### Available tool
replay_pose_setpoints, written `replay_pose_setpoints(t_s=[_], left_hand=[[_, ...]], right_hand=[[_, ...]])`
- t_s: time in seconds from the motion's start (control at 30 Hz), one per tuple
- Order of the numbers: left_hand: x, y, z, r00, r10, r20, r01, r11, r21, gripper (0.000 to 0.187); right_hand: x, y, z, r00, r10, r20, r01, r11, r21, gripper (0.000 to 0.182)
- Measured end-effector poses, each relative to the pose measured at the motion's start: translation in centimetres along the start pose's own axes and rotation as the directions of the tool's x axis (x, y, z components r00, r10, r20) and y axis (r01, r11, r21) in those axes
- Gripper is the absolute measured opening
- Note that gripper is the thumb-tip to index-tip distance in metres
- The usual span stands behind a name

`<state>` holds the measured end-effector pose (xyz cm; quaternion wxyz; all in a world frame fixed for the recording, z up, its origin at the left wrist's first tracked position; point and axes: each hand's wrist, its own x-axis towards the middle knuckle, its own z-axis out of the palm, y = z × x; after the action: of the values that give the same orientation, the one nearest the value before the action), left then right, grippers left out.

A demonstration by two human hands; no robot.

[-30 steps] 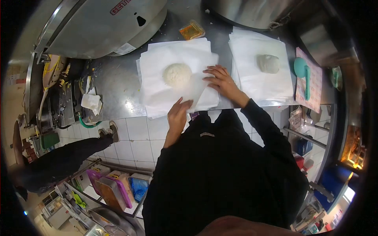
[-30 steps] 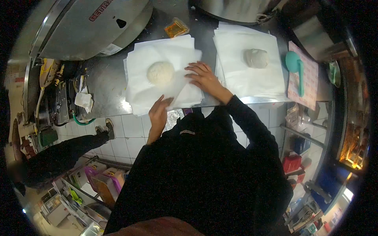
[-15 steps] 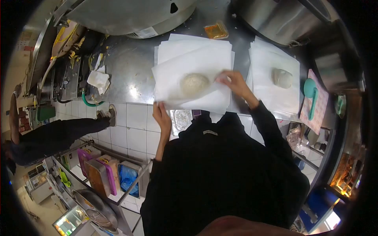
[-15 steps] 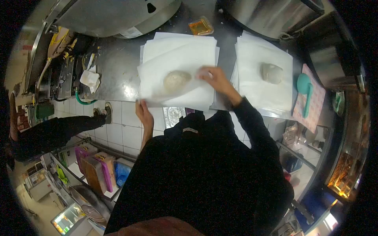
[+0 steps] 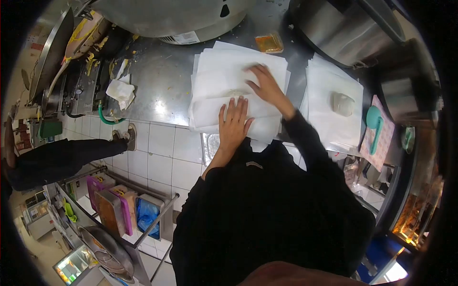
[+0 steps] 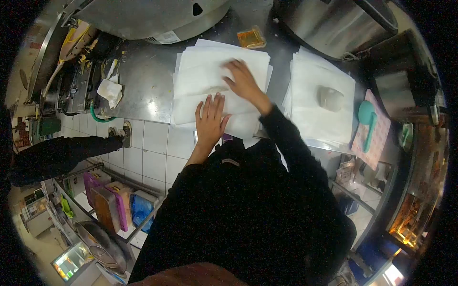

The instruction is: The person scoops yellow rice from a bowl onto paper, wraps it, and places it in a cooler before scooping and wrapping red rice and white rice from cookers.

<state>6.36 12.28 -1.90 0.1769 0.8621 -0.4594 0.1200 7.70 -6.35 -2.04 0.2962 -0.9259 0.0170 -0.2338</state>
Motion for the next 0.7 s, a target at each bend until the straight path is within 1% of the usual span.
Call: replay_pose_setpoints(t_s=[0.03, 0.07, 0.1, 0.13, 0.17, 0.2, 0.23, 0.33, 0.37, 0.4, 0.43, 0.47, 0.5, 0.53, 0.57, 0.6, 0.63, 0.67, 0.7], left_hand=[[-0.1, 0.1, 0.0, 1.0, -0.005, 0.003, 0.005, 1.0, 0.003, 0.051], [-0.2, 0.2, 0.0, 1.0, -0.006, 0.003, 0.006, 1.0, 0.009, 0.05], [0.0, 0.1, 0.1, 1.0, -0.004, -0.001, 0.004, 1.0, 0.015, 0.049], [0.0, -0.1, 0.0, 1.0, -0.002, -0.005, 0.002, 1.0, 0.004, 0.049], [-0.1, -0.2, 0.0, 1.0, -0.002, -0.007, 0.002, 1.0, -0.009, 0.049], [0.1, -0.2, -0.2, 1.0, -0.004, -0.01, 0.004, 1.0, -0.026, 0.049], [0.2, -0.3, -0.4, 1.0, 0.01, -0.023, -0.011, 0.999, -0.039, 0.049], [0.3, -0.2, -1.1, 0.998, -0.048, -0.031, 0.042, 0.985, -0.17, 0.043], [0.1, -0.5, -0.9, 0.996, -0.07, -0.058, 0.055, 0.972, -0.229, 0.041], [-0.1, -0.9, -0.4, 0.992, -0.097, -0.084, 0.069, 0.955, -0.288, 0.038], [-0.2, -1.1, -0.2, 0.986, -0.123, -0.111, 0.078, 0.935, -0.346, 0.035], [-0.4, -1.2, -0.4, 0.985, -0.169, -0.043, 0.137, 0.903, -0.408, 0.032], [-0.4, -1.3, -0.6, 0.978, -0.205, 0.023, 0.192, 0.864, -0.465, 0.03], [-0.4, -1.4, -0.8, 0.968, -0.233, 0.092, 0.247, 0.82, -0.517, 0.027], [-1.2, -1.9, 0.5, 0.982, -0.187, -0.009, 0.159, 0.859, -0.487, 0.031], [-0.7, -1.9, -0.1, 0.988, -0.115, -0.103, 0.08, 0.953, -0.292, 0.033], [0.0, -1.7, -1.2, 0.984, -0.023, -0.178, 0.01, 0.997, -0.076, 0.036], [0.2, -1.6, -1.8, 0.971, 0.083, -0.226, -0.05, 0.988, 0.148, 0.038], [-0.1, -1.9, -1.8, 0.985, 0.074, -0.156, -0.059, 0.993, 0.099, 0.04]], right_hand=[[3.0, 0.1, 1.0, 0.995, -0.051, 0.084, 0.039, 0.991, 0.131, 0.04], [4.7, 0.8, 2.8, 0.982, -0.008, 0.188, 0.015, 0.999, -0.034, 0.042], [6.1, 1.7, 4.1, 0.96, 0.05, 0.276, 0.007, 0.979, -0.202, 0.045], [7.7, 1.8, 4.0, 0.907, 0.105, 0.408, -0.015, 0.976, -0.216, 0.044], [9.0, 2.0, 3.8, 0.832, 0.159, 0.532, -0.036, 0.972, -0.234, 0.043], [10.1, 2.2, 3.5, 0.734, 0.212, 0.646, -0.053, 0.965, -0.257, 0.042], [10.4, 2.3, 3.5, 0.748, 0.139, 0.648, -0.01, 0.98, -0.198, 0.033], [9.9, 1.2, 1.6, 0.801, -0.077, 0.593, 0.022, 0.995, 0.1, 0.027], [8.6, 0.2, 0.6, 0.859, -0.192, 0.475, 0.141, 0.98, 0.142, 0.022], [6.9, -0.5, -0.1, 0.858, -0.26, 0.443, 0.139, 0.948, 0.288, 0.018], [4.7, -2.5, -1.0, 0.866, -0.128, 0.484, 0.067, 0.988, 0.141, 0.014], [2.5, -4.7, -1.8, 0.879, -0.059, 0.473, 0.073, 0.997, -0.011, 0.01], [0.2, -5.9, -1.6, 0.917, -0.1, 0.387, 0.156, 0.981, -0.117, 0.009], [-1.4, -6.4, -1.4, 0.916, -0.129, 0.379, 0.203, 0.965, -0.163, 0.012], [-2.9, -6.0, -0.6, 0.941, -0.239, 0.24, 0.278, 0.95, -0.142, 0.018], [-3.6, -6.3, -0.8, 0.943, -0.264, 0.202, 0.299, 0.94, -0.164, 0.019], [-4.2, -6.5, -0.9, 0.943, -0.289, 0.164, 0.317, 0.93, -0.185, 0.02], [-4.8, -6.7, -0.9, 0.942, -0.31, 0.127, 0.331, 0.922, -0.203, 0.022], [-5.5, -6.7, -0.8, 0.945, -0.302, 0.123, 0.322, 0.926, -0.198, 0.024]])
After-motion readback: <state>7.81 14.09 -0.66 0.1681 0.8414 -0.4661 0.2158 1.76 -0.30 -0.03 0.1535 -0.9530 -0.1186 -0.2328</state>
